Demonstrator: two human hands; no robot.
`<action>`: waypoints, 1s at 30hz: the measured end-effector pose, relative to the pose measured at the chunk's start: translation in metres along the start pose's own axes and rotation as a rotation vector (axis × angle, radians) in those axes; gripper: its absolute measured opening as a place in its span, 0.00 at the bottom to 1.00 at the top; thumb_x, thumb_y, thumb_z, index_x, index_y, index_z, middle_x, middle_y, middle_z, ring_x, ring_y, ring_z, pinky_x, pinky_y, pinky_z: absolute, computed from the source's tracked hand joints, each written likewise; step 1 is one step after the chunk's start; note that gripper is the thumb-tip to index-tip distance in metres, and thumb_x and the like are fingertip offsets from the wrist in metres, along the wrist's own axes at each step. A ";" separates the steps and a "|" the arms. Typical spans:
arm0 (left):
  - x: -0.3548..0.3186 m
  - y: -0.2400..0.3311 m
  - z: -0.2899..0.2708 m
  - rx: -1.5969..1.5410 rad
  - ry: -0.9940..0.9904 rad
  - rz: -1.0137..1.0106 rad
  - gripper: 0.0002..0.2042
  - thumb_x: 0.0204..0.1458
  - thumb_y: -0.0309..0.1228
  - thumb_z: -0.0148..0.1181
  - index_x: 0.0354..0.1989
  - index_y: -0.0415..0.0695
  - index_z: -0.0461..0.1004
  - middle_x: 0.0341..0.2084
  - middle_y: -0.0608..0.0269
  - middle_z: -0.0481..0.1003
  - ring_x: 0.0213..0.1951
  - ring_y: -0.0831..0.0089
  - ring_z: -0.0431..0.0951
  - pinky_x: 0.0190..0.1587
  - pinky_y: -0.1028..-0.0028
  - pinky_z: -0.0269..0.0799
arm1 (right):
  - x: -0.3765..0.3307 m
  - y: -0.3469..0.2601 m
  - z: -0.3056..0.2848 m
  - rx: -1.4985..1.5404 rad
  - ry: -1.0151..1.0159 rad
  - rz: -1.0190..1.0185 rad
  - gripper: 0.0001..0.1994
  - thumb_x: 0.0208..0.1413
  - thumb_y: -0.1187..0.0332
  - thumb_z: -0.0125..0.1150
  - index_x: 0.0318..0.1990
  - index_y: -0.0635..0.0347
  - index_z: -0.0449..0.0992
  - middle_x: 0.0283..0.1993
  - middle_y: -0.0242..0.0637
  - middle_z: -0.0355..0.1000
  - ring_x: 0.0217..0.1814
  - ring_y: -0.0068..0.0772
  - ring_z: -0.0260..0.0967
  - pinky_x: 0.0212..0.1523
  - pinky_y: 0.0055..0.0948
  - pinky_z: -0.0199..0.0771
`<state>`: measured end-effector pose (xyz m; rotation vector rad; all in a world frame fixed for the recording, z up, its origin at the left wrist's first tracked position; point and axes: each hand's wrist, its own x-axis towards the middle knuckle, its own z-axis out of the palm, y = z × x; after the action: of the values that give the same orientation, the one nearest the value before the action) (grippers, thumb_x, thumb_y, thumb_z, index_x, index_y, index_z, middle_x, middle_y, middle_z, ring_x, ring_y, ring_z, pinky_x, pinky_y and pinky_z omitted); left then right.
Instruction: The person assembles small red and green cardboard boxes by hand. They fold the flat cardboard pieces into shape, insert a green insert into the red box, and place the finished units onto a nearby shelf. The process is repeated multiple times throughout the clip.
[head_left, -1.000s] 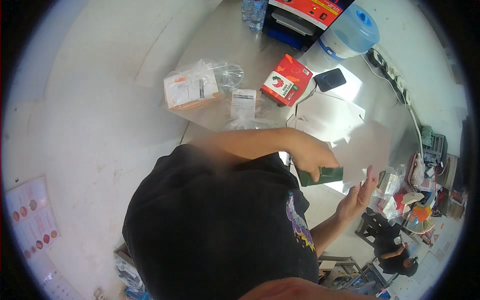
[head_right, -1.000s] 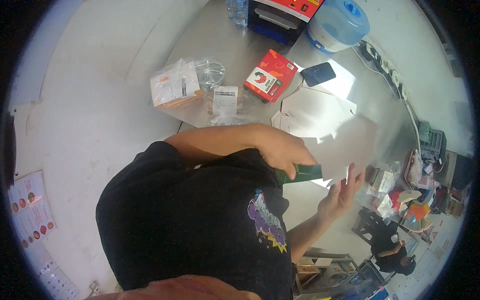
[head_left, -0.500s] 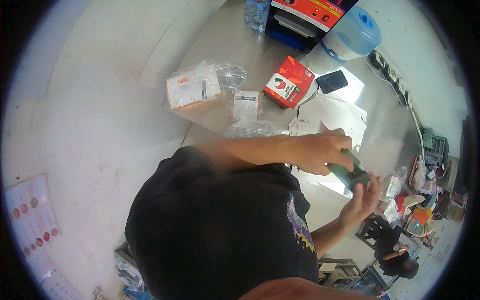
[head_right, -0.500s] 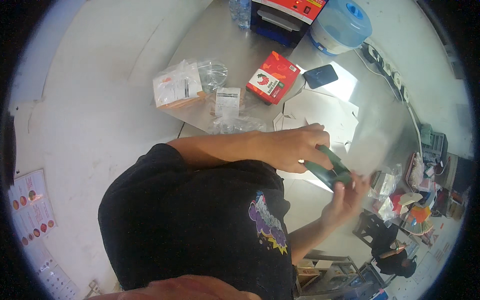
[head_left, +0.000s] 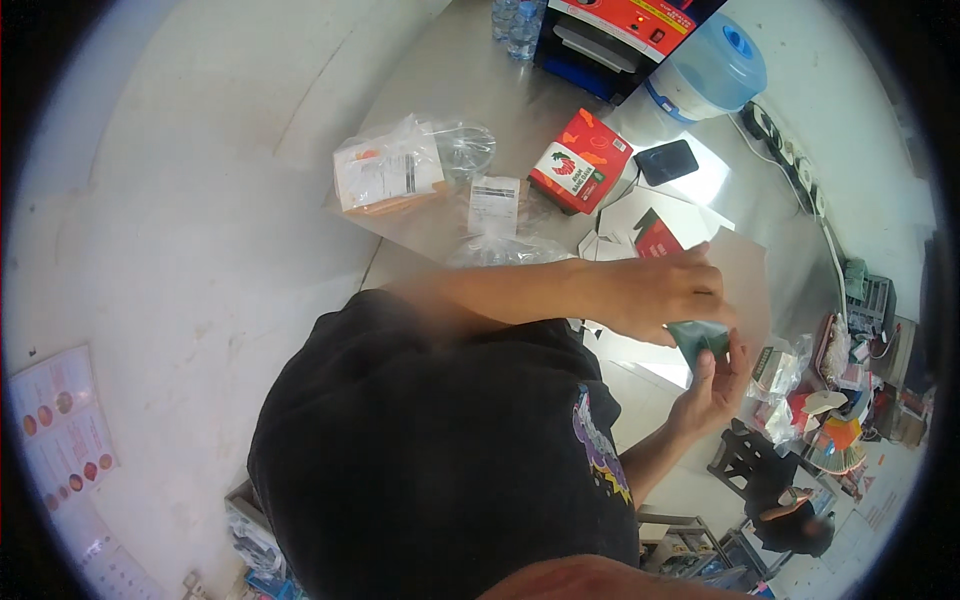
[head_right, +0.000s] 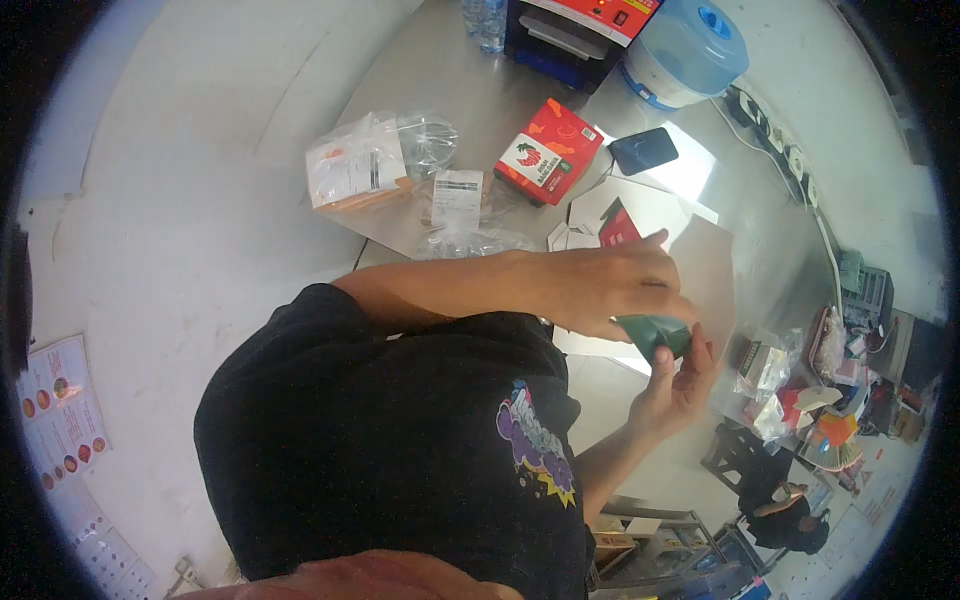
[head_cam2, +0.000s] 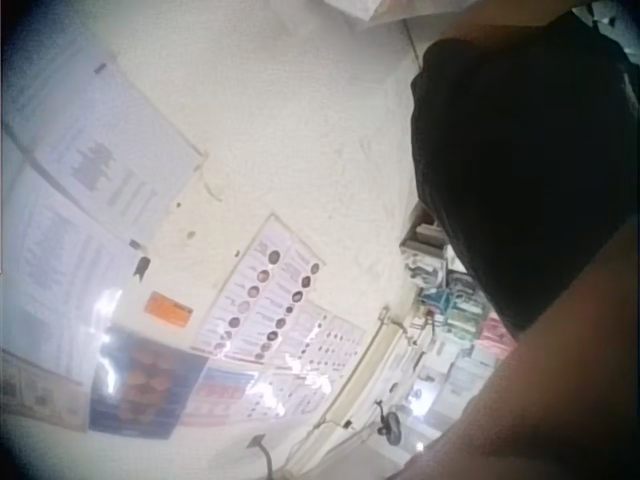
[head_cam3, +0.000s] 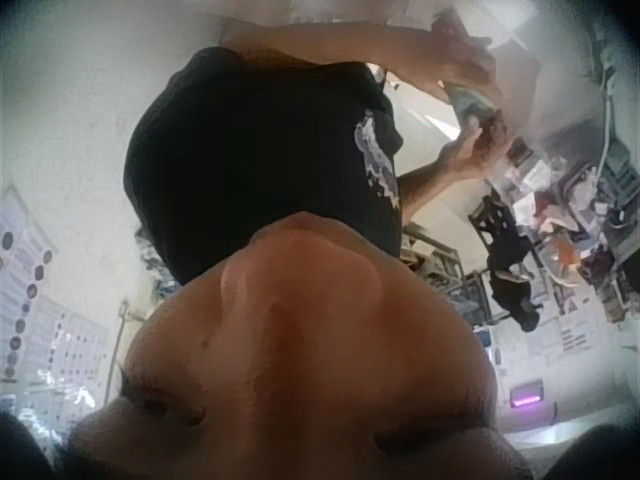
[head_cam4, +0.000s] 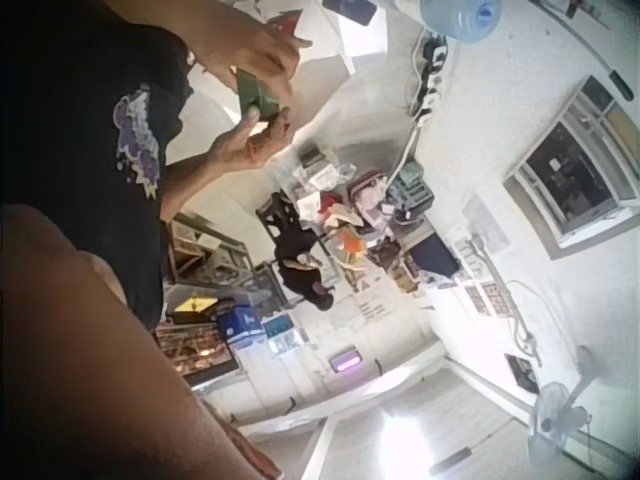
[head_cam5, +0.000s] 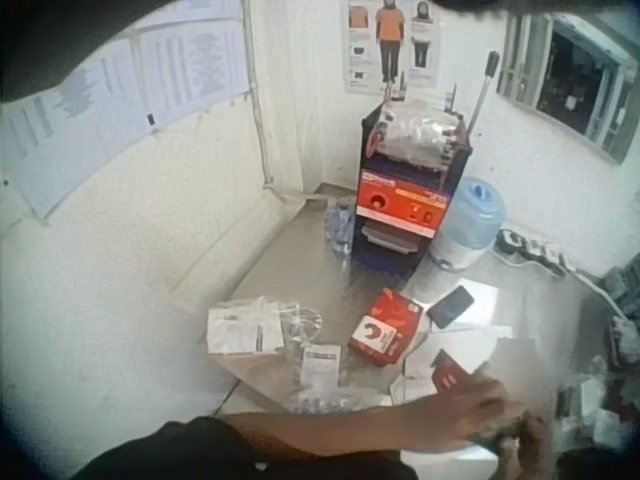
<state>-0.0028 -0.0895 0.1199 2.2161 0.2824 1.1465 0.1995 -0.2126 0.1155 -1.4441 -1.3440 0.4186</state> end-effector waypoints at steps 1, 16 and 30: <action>0.002 -0.001 0.000 0.061 0.009 -0.036 0.31 0.37 0.31 0.78 0.54 0.53 0.74 0.49 0.63 0.71 0.57 0.56 0.68 0.66 0.52 0.59 | 0.000 -0.001 0.001 0.041 0.008 -0.020 0.21 0.67 0.68 0.61 0.62 0.74 0.71 0.67 0.50 0.66 0.64 0.43 0.69 0.64 0.41 0.71; -0.026 -0.011 -0.011 -0.009 -0.071 0.078 0.18 0.45 0.29 0.72 0.44 0.52 0.74 0.65 0.63 0.66 0.67 0.54 0.64 0.62 0.60 0.71 | -0.048 0.175 -0.090 0.788 0.148 0.762 0.31 0.67 0.45 0.51 0.67 0.60 0.67 0.69 0.48 0.68 0.67 0.52 0.69 0.62 0.54 0.77; -0.037 -0.038 -0.023 0.038 0.069 -0.143 0.12 0.56 0.21 0.56 0.47 0.46 0.79 0.57 0.57 0.77 0.54 0.57 0.79 0.56 0.63 0.75 | -0.008 0.051 -0.061 0.136 0.082 0.829 0.19 0.59 0.71 0.59 0.59 0.61 0.74 0.51 0.37 0.77 0.50 0.28 0.74 0.47 0.30 0.73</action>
<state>-0.0399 -0.0660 0.0821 2.1536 0.4867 1.1494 0.2722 -0.2368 0.0923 -1.8345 -0.5810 0.9466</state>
